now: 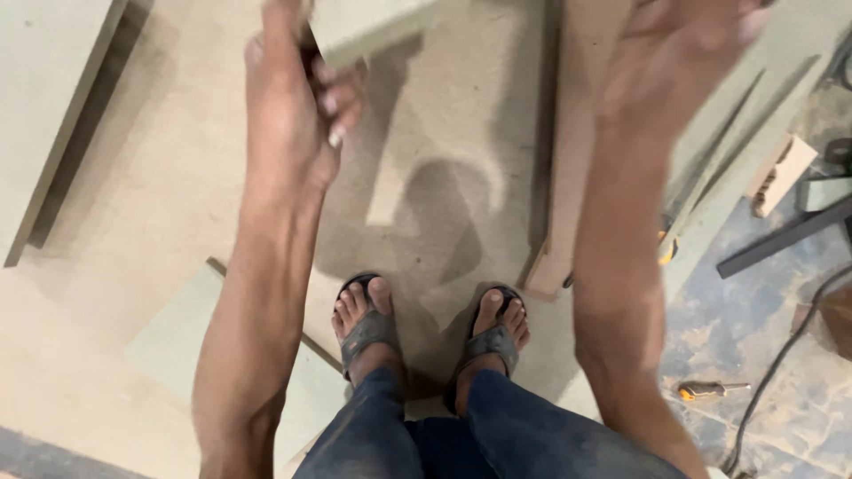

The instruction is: The person uses a wooden straightedge and a red pencil to draw lines on a large grey tile. They then use a yellow tape measure to take measurements and mark points on the tile. The person also moves the tile and the straightedge to different positions on the floor during the process.

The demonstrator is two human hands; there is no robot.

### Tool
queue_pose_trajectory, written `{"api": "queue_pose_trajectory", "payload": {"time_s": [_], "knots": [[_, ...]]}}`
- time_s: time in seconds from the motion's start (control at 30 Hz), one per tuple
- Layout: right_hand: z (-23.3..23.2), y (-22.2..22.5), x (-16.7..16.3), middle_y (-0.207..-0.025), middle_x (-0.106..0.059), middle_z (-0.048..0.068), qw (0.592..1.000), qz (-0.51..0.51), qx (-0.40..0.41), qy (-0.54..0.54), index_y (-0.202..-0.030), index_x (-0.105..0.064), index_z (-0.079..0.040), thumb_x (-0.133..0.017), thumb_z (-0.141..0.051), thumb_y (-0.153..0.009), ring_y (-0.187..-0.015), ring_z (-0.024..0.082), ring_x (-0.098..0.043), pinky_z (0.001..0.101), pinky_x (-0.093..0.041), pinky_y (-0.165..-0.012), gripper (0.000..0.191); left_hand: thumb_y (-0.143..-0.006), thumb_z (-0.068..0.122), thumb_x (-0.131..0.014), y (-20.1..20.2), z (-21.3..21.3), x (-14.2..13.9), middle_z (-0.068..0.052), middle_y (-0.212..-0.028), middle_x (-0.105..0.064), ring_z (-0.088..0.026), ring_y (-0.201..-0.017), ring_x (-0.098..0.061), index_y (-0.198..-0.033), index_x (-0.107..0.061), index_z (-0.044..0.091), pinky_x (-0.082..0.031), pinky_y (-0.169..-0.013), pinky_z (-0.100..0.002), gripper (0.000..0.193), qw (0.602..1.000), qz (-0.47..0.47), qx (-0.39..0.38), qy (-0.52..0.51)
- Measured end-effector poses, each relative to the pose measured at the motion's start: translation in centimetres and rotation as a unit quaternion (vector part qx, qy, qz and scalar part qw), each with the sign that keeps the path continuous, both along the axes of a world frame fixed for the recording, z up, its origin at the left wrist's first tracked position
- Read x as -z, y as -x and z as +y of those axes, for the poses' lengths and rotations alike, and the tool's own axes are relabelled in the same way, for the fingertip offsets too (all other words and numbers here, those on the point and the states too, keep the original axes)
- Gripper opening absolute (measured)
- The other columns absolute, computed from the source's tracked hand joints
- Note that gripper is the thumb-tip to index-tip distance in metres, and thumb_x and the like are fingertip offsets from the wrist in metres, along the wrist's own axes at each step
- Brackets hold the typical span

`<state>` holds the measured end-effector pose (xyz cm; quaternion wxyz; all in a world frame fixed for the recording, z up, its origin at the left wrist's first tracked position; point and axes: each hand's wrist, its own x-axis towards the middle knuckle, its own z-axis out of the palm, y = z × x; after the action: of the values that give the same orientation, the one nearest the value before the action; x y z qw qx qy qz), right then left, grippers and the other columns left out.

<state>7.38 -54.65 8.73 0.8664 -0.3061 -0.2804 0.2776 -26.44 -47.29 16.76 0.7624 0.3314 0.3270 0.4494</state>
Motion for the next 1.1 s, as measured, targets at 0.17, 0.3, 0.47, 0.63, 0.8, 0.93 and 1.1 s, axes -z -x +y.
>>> {"api": "queue_pose_trajectory", "payload": {"time_s": [0.17, 0.3, 0.47, 0.63, 0.8, 0.93, 1.1], "knots": [[-2.0, 5.8, -1.7, -0.106, -0.055, -0.001, 0.970, -0.116, 0.139, 0.162, -0.120, -0.051, -0.007, -0.072, -0.020, -0.109, -0.096, 0.012, -0.055, 0.0351, -0.053, -0.083, 0.027, -0.110, 0.039, -0.051, -2.4, -4.8, 2.3, 0.005, -0.045, -0.042, -0.011, -0.034, -0.040, -0.062, -0.039, 0.016, -0.035, -0.032, -0.027, 0.054, 0.987, 0.144, 0.057, 0.049], [-2.7, 3.8, -0.2, -0.122, -0.062, 0.003, 0.957, -0.184, 0.170, 0.145, -0.142, -0.051, -0.003, -0.072, -0.024, -0.111, -0.107, 0.015, -0.057, 0.0345, -0.050, -0.096, 0.043, -0.109, 0.042, -0.047, -4.7, -8.3, 4.6, 0.005, -0.050, -0.042, -0.011, -0.039, -0.040, -0.065, -0.046, 0.015, -0.034, -0.035, -0.028, 0.052, 0.976, 0.126, 0.166, 0.057], [-6.4, -0.3, 2.2, -0.111, -0.064, 0.013, 0.892, -0.229, 0.205, 0.332, -0.133, -0.059, 0.004, -0.061, -0.027, -0.111, -0.098, 0.024, -0.061, 0.0347, -0.049, -0.087, 0.038, -0.108, 0.046, -0.049, -7.3, -8.6, 6.5, 0.004, -0.057, -0.039, -0.009, -0.044, -0.036, -0.076, -0.051, 0.012, -0.030, -0.037, -0.029, 0.046, 0.970, 0.149, 0.158, 0.112], [-13.4, 3.7, 5.5, -0.138, -0.053, 0.032, 0.612, -0.432, 0.124, 0.651, -0.146, -0.042, 0.004, -0.084, -0.044, -0.083, -0.126, 0.048, -0.052, 0.0538, -0.045, -0.103, 0.090, -0.105, 0.050, -0.055, -9.3, -7.2, 6.3, 0.004, -0.059, -0.035, -0.010, -0.044, -0.036, -0.077, -0.041, 0.014, -0.028, -0.037, -0.028, 0.048, 0.974, 0.127, 0.072, 0.171], [-15.9, 5.0, 7.4, -0.153, -0.032, 0.034, 0.548, -0.487, 0.082, 0.675, -0.149, -0.022, 0.009, -0.093, -0.038, -0.065, -0.138, 0.053, -0.034, 0.0614, -0.035, -0.107, 0.119, -0.104, 0.048, -0.058, -10.6, -6.8, 4.1, 0.003, -0.067, -0.038, -0.009, -0.049, -0.035, -0.101, -0.051, 0.008, -0.028, -0.042, -0.025, 0.040, 0.979, 0.111, 0.081, 0.147], [-15.9, 2.4, 6.5, -0.141, -0.051, 0.030, 0.549, -0.416, 0.045, 0.724, -0.154, -0.023, 0.006, -0.088, -0.032, -0.068, -0.125, 0.048, -0.052, 0.0527, -0.045, -0.105, 0.114, -0.103, 0.050, -0.060, -11.2, -6.4, 2.9, 0.004, -0.069, -0.036, -0.008, -0.053, -0.035, -0.121, -0.052, 0.002, -0.030, -0.045, -0.024, 0.052, 0.983, 0.108, 0.096, 0.109], [-18.8, -1.5, 4.9, -0.121, -0.067, 0.026, 0.582, -0.420, 0.058, 0.694, -0.146, -0.043, 0.001, -0.088, -0.031, -0.065, -0.108, 0.043, -0.067, 0.0482, -0.053, -0.094, 0.098, -0.102, 0.053, -0.061, -11.2, -5.3, 3.6, 0.005, -0.071, -0.031, -0.010, -0.052, -0.034, -0.126, -0.037, -0.005, -0.032, -0.045, -0.025, 0.066, 0.969, 0.184, 0.084, 0.140]]}}
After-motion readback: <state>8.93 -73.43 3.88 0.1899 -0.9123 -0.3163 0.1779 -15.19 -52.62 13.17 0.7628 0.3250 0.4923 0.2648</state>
